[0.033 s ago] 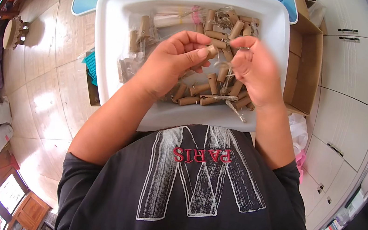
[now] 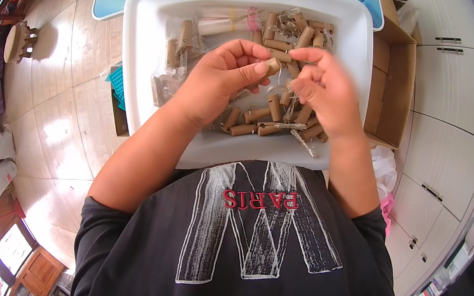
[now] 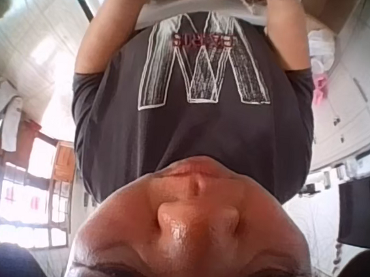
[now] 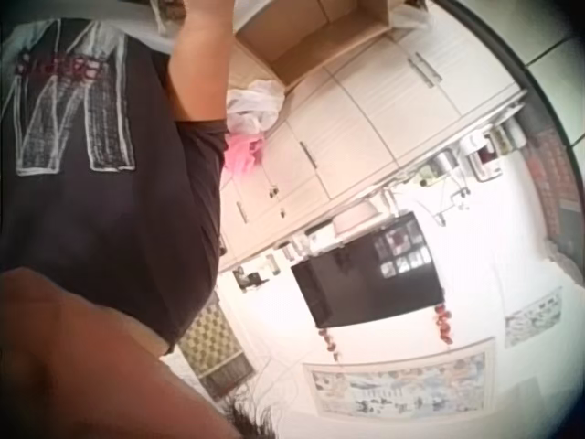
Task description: The person repeatedly picks up small cylindrical wooden corks from a white tray and places them into small clear plastic bags. They seal each bag and return it to the tray, continuing this process for the duration of the clip.
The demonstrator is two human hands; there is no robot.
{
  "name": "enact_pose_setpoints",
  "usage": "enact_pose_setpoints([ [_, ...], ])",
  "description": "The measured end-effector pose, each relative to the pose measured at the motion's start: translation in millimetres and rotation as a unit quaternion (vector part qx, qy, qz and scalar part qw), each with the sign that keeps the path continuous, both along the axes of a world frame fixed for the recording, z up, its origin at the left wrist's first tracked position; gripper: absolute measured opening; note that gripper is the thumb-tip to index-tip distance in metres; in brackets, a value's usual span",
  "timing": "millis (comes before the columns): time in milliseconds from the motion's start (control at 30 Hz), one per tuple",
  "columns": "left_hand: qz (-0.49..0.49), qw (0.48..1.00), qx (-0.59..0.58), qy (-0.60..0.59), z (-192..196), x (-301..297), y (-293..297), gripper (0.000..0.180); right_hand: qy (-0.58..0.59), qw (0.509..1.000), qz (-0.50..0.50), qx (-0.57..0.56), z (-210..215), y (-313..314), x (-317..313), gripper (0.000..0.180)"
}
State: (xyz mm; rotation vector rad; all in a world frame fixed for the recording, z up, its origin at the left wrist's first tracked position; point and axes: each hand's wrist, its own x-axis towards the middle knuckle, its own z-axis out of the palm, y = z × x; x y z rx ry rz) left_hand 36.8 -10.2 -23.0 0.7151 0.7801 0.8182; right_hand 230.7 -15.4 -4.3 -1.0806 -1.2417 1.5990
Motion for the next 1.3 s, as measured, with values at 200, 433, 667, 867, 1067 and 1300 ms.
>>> enact_pose_setpoints([
  [200, -0.019, 0.999, 0.031, -0.007, -5.2, -0.8, -0.3, 0.019, -0.107, 0.993, 0.029, 0.05, -6.5, -7.7, -4.1, 0.036],
  [433, 0.024, 0.996, 0.077, 0.044, 1.4, 5.2, -2.7, 0.024, -0.121, 0.984, -0.034, 0.123, -9.4, -10.5, -9.1, 0.024],
  [667, 0.003, 0.995, 0.078, 0.056, 7.8, 3.4, -7.8, 0.029, -0.1, 0.985, -0.03, 0.135, -3.6, -13.6, -4.6, 0.013],
  [867, 0.057, 0.982, 0.158, 0.089, 10.7, 4.4, -7.8, 0.024, -0.016, 0.996, -0.037, 0.08, -4.1, -10.1, -7.8, 0.015],
  [1067, 0.074, 0.957, 0.222, 0.174, 13.5, 2.4, -11.8, 0.02, 0.026, 0.998, -0.031, -0.045, 0.1, -7.9, -6.8, 0.018],
  [1300, 0.028, 0.957, 0.107, 0.266, 28.9, -7.1, 7.2, 0.027, 0.156, 0.966, -0.034, -0.201, -15.6, -0.3, 4.7, 0.019],
])
